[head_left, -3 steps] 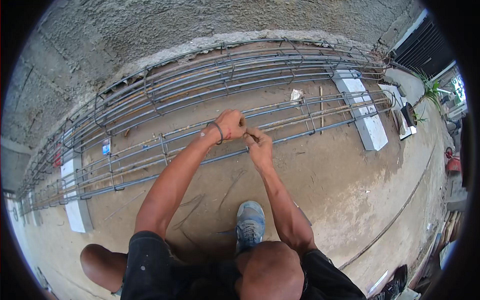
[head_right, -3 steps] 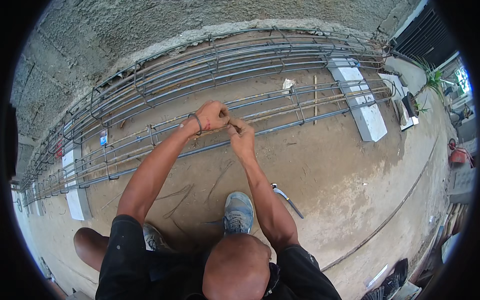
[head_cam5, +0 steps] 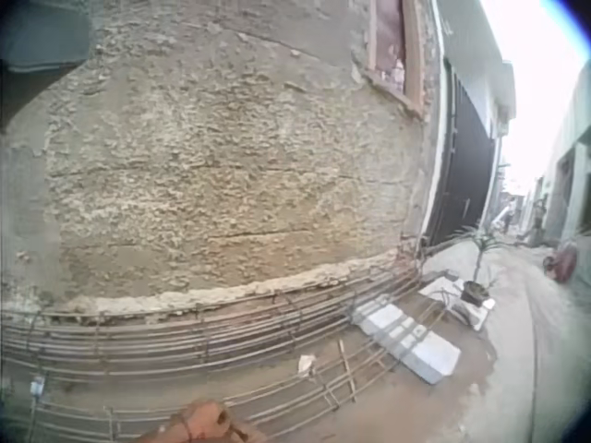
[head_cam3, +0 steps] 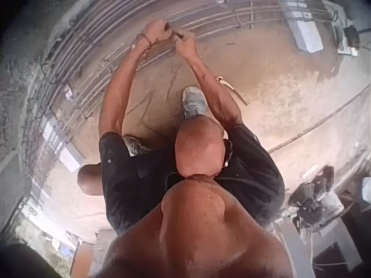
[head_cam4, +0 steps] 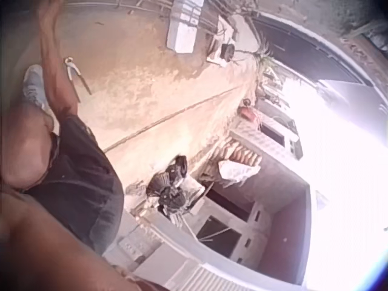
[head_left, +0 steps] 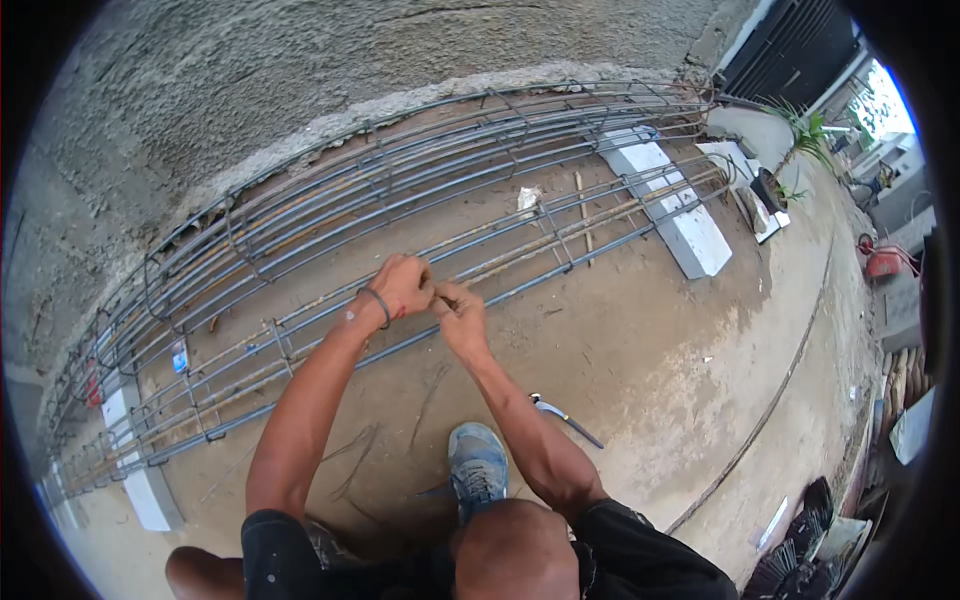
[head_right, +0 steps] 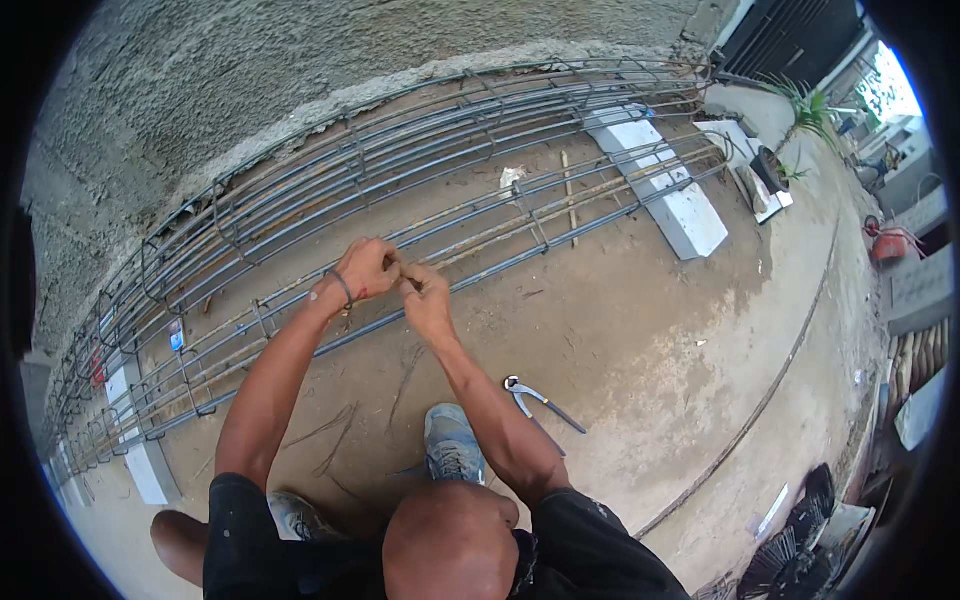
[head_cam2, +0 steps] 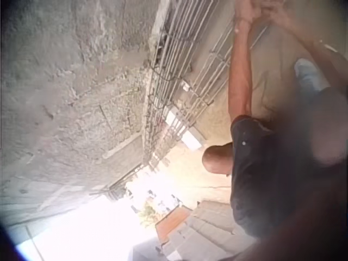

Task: The person secures steel rebars together by wrapping wire around the intersections and twisting it with a pair of pincers.

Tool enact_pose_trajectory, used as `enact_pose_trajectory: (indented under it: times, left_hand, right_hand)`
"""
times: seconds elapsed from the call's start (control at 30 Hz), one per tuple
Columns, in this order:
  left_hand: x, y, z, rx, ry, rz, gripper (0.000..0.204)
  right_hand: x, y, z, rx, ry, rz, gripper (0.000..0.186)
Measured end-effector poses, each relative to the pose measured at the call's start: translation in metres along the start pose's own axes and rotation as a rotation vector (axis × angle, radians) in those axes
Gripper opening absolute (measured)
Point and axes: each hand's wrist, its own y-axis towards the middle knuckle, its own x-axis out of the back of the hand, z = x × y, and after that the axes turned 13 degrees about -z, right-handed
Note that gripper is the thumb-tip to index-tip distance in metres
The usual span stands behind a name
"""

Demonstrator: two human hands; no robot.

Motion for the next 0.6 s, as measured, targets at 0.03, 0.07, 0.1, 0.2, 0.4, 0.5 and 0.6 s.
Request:
enact_pose_trajectory:
  times: [0.03,0.07,0.1,0.2,0.4,0.5,0.6]
  left_hand:
    - [-0.002,0.000,-0.005,-0.008,0.034,0.028,0.019]
    - [-0.002,-0.006,0.005,-0.065,0.034,-0.022,0.017]
    - [-0.003,-0.004,0.000,-0.119,0.059,-0.039,0.017]
    - [0.010,-0.011,0.007,-0.108,0.057,-0.041,0.015]
    - [0.008,0.005,-0.013,-0.068,0.041,0.000,0.016]
    - [0.005,0.012,-0.006,-0.096,0.151,0.002,0.012]
    - [0.002,0.012,-0.003,-0.004,0.190,-0.032,0.011]
  right_hand:
    - [0.001,0.004,-0.012,0.007,0.084,0.014,0.015]
    - [-0.008,-0.002,0.000,0.021,0.095,0.003,0.016]
    - [-0.004,0.006,-0.005,0.121,-0.008,0.001,0.017]
    - [-0.016,-0.003,0.020,0.089,-0.077,-0.075,0.017]
    - [-0.001,-0.003,0.030,-0.002,-0.118,-0.069,0.024]
    - [-0.007,-0.006,0.031,0.037,-0.233,-0.090,0.024]
    - [-0.012,-0.006,0.030,0.152,-0.478,-0.084,0.019]
